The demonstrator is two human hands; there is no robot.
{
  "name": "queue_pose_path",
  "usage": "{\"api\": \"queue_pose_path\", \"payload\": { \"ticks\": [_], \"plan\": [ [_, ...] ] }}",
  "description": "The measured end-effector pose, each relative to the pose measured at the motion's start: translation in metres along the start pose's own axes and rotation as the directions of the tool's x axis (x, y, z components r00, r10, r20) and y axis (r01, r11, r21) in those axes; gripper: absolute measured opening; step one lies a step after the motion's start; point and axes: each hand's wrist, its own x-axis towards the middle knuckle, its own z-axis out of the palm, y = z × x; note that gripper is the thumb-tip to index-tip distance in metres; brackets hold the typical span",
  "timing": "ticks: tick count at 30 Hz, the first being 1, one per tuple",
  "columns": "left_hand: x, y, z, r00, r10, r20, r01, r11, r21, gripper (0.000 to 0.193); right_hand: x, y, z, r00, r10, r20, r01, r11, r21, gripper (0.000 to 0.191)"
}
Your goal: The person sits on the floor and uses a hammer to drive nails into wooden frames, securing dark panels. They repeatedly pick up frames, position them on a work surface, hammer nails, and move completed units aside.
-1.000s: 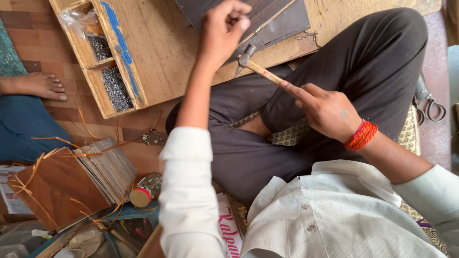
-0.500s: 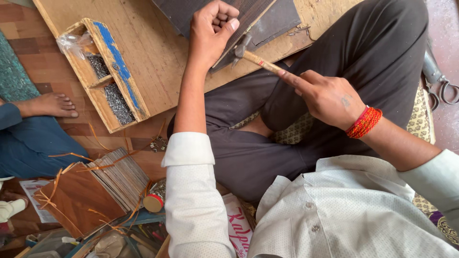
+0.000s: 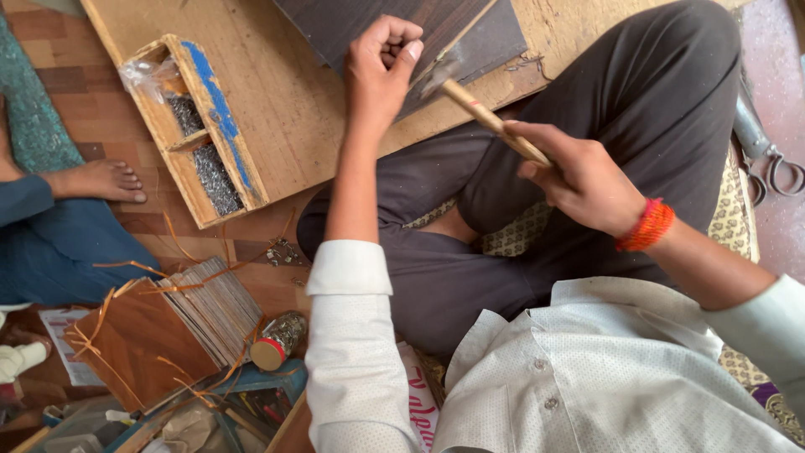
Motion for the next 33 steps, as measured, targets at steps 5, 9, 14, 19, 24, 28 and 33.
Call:
{"api": "queue_pose_path", "payload": {
  "ticks": [5,9,14,19,24,28,33],
  "plan": [
    [-0.019,0.010,0.035,0.947,0.198,-0.252,-0.089,0.918,0.387,0.011,-0.008,-0.005,-0.005,0.990,0.118,-0.078,-0.088,0.948,0.307,0.064],
    [-0.024,0.008,0.050,0.941,0.210,-0.264,-0.054,0.866,0.497,0.016,-0.006,-0.008,-0.020,0.983,-0.096,-0.156,0.117,0.984,0.133,0.066],
    [-0.021,0.007,0.048,0.930,0.269,-0.251,-0.106,0.849,0.517,0.017,0.005,-0.006,-0.027,0.936,-0.319,-0.145,0.215,0.849,-0.482,0.063],
    [-0.020,0.009,0.047,0.930,0.280,-0.238,-0.117,0.840,0.529,0.017,0.018,0.000,-0.020,0.946,-0.291,-0.145,0.184,0.846,-0.501,0.062],
    [-0.018,0.010,0.050,0.937,0.267,-0.225,-0.107,0.832,0.544,0.016,0.029,0.003,-0.022,0.951,-0.276,-0.137,0.164,0.830,-0.533,0.063],
    [-0.018,0.011,0.050,0.931,0.275,-0.239,-0.110,0.838,0.535,0.013,0.027,-0.003,-0.021,0.933,-0.337,-0.129,0.207,0.793,-0.573,0.063],
    [-0.020,0.016,0.050,0.908,0.307,-0.283,-0.096,0.813,0.575,0.016,0.024,-0.011,-0.017,0.929,-0.350,-0.117,0.216,0.774,-0.595,0.062]
  ]
}}
